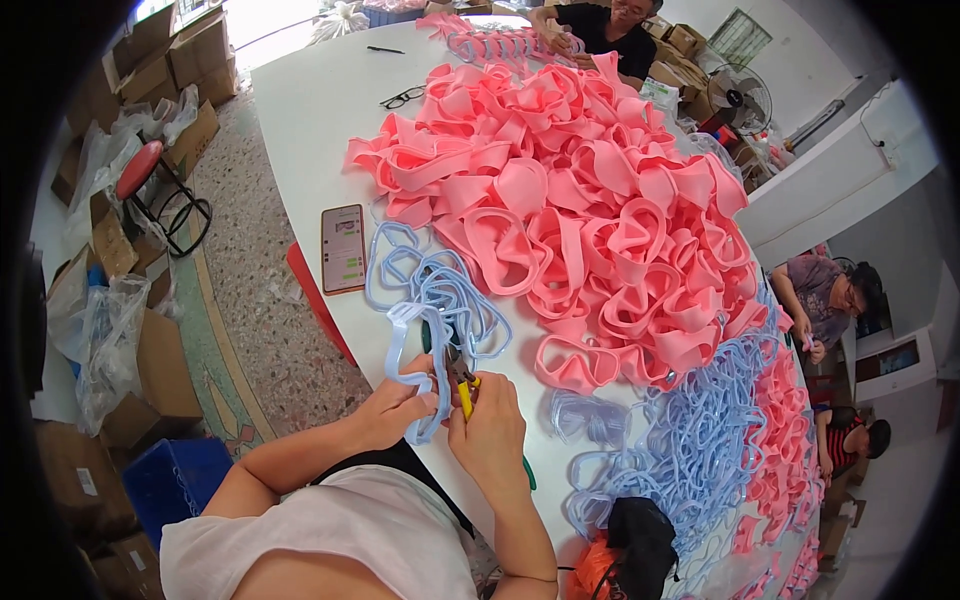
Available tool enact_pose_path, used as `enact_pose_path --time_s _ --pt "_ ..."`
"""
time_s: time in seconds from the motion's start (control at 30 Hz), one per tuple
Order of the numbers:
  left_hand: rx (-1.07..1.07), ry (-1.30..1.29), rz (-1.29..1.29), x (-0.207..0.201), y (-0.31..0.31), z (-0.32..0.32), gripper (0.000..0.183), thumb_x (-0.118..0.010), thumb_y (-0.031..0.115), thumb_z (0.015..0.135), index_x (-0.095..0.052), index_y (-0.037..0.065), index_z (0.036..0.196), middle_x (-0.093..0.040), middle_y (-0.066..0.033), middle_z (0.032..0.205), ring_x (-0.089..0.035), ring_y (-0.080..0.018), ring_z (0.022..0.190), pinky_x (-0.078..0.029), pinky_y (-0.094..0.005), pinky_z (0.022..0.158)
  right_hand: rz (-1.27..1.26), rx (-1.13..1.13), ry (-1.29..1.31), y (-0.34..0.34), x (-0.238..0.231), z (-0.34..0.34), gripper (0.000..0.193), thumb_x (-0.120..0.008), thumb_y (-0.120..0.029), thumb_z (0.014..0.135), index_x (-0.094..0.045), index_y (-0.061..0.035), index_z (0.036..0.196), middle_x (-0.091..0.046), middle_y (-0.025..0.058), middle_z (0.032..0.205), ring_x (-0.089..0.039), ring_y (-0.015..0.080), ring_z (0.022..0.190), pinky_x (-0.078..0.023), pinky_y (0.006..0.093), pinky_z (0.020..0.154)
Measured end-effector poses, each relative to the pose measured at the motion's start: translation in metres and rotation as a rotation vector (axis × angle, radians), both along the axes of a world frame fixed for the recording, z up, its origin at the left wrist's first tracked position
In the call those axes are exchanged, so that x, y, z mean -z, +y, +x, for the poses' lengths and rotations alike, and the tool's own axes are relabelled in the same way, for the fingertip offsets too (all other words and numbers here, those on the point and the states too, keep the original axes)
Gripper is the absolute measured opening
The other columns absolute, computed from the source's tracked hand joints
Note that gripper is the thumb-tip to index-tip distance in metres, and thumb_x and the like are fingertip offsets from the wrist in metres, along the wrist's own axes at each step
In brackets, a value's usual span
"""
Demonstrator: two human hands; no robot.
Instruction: The recorder is assembling swim goggles by attaching the elastic head straps and adjusting the clips.
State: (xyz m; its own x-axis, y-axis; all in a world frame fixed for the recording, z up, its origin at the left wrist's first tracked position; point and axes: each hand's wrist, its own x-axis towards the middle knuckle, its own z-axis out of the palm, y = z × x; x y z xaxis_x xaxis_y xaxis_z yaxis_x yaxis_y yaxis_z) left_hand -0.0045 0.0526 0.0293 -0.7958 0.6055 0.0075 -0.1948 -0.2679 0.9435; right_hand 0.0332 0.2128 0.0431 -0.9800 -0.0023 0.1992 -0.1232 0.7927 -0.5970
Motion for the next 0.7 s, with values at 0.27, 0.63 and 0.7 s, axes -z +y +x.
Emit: enact_pose_path --time_s 0.27,0.63,0.7 --pt "-0.035 0.187 -0.095 0.012 0.0 0.001 0.038 -0.046 0.01 0.091 -0.042 0.001 0.128 -0.056 -0.0084 0.098 -0.054 -0.0149 0.086 -0.046 -0.0313 0.077 0.02 -0.029 -0.021 -0.002 -0.006 -0.001 0.039 -0.065 0.0 0.069 -0.049 0.0023 0.104 -0.054 0.0184 0.092 -0.054 0.0367 0.089 -0.046 0.0435 0.073" --pt "-0.044 0.232 -0.131 0.018 0.001 0.0 0.023 -0.047 0.008 0.089 -0.045 0.001 0.111 -0.05 -0.0098 0.09 -0.05 -0.0182 0.081 -0.043 -0.0342 0.072 0.13 -0.041 0.05 -0.005 -0.008 0.0 0.032 -0.065 -0.001 0.068 -0.05 0.002 0.097 -0.053 0.0161 0.088 -0.054 0.034 0.084 -0.046 0.0421 0.069" --pt "-0.07 0.308 -0.169 0.019 0.0 0.0 0.017 -0.047 0.009 0.089 -0.043 0.001 0.104 -0.05 -0.0115 0.089 -0.05 -0.0212 0.08 -0.042 -0.0355 0.071 0.179 -0.029 0.077 -0.006 -0.009 0.0 0.031 -0.065 -0.002 0.067 -0.049 0.0011 0.093 -0.052 0.0158 0.087 -0.054 0.0336 0.082 -0.046 0.0418 0.067"
